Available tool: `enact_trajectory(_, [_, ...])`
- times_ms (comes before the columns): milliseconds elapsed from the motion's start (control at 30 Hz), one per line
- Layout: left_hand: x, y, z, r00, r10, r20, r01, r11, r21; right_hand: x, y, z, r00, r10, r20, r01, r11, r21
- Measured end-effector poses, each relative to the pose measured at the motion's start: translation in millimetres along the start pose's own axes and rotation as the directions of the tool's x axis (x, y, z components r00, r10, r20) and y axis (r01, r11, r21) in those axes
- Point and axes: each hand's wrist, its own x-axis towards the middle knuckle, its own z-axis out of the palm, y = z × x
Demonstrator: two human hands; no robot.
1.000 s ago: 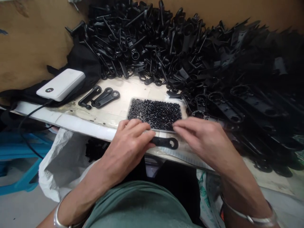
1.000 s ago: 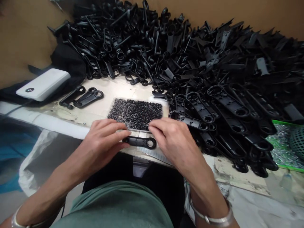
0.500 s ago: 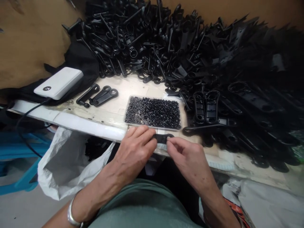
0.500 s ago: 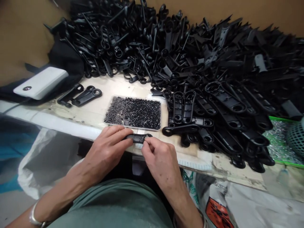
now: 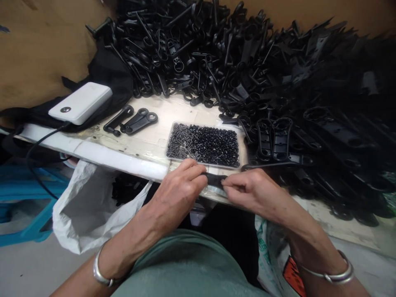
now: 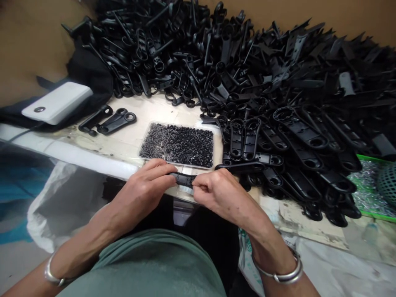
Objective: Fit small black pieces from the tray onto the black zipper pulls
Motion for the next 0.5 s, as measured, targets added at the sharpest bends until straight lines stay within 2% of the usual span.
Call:
enact_trajectory(167, [0.9,-1.4,-0.6,1.000,0.003,0.000,-0.003,1.000,-0.031,-0.2,-1.1,-3.0,0.999,0.019,0.047,-0.021,0.999,0.031])
enact_trajectory(500, [-0.7,-1.6,0.6,1.000,-0.019,-0.002,0.019,0.998,-0.052,1.5,1.1,-3.5,0.996,-0.030,0.082,0.029,0.999,0.013])
